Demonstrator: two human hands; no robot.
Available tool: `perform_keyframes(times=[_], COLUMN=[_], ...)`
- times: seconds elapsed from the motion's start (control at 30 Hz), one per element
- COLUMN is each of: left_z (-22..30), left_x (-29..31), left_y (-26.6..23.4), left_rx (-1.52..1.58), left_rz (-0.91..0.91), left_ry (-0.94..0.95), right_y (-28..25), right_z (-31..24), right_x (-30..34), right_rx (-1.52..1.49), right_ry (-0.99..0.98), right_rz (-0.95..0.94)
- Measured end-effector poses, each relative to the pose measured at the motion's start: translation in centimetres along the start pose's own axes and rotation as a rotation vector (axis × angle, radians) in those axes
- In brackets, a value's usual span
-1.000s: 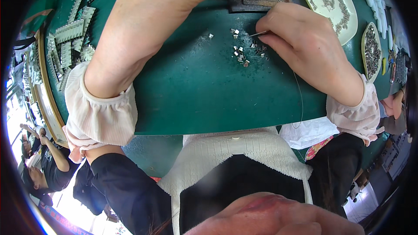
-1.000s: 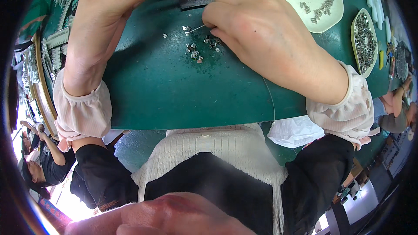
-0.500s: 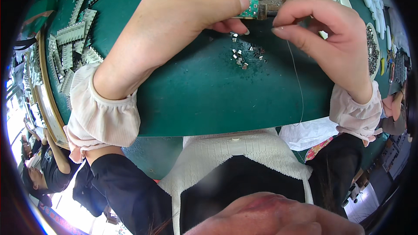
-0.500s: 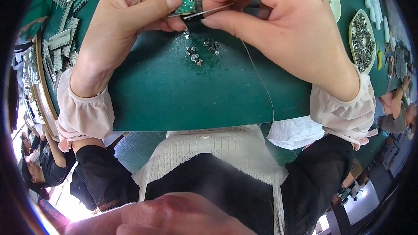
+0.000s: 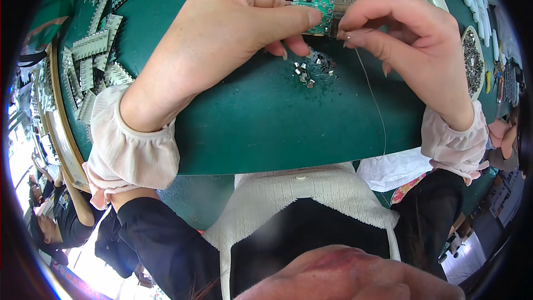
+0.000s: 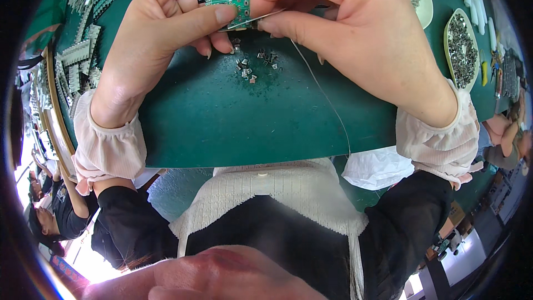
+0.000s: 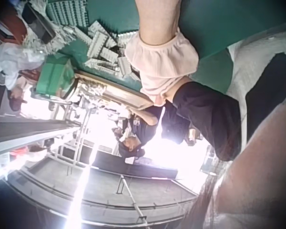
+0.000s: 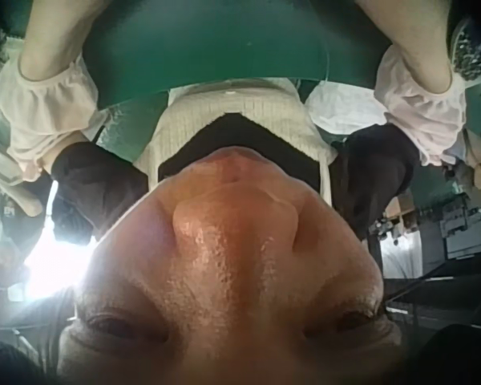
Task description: Manually assembling electronic components by inserting small pins and connectors into circuit boards at a workbench.
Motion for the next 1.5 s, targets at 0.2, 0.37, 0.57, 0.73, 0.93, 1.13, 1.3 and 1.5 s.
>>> perform_keyframes(times=[0.2, 0.37, 0.57, 0.73, 0.93, 1.13, 1.3, 1.5], left_z=[0.1, -0.9, -0.8, -1.7, 1.0, 0.4, -0.1, 0.0], left_x=[0.3, -1.3, -1.1, -1.5, 0.4, -0.3, -0.3, -0.2], left_y=[-0.4, -1.5, -1.4, -1.8, 0.7, -1.0, -0.9, -0.3], left_rx=[-0.053, -0.061, 0.144, 0.114, 0.019, 0.172, 0.128, 0.106], left_rz=[0.042, -0.048, -0.093, -0.059, 0.077, -0.095, -0.064, 0.075], left_ry=[0.058, -0.004, -0.050, 0.017, -0.022, -0.031, 0.040, 0.188], right_y=[0.7, 0.9, 1.2, 1.5, 0.7, 0.7, 0.7, 1.4], right_z=[0.8, 0.8, 0.1, -0.1, 0.5, 0.3, 0.6, -4.7], right_x=[-0.1, -0.6, -0.6, -1.0, -0.4, -0.3, -0.3, -0.9], right_rx=[0.059, 0.188, 0.274, 0.444, 0.405, 0.456, 0.434, 0.395], right_ry=[-0.185, -0.460, -0.588, -0.719, -0.594, -0.658, -0.661, 0.031], right_rz=[0.157, 0.151, 0.201, 0.334, 0.265, 0.285, 0.282, 0.201])
Point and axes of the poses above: each hand's wrist, its own x-axis away from the middle knuckle, its own y-axis out of the palm, z = x × y, the point moved 1 cm from there along -x, towards the middle knuckle, and after that the axes turned 14 degrees about z, right-handed, at the moved point
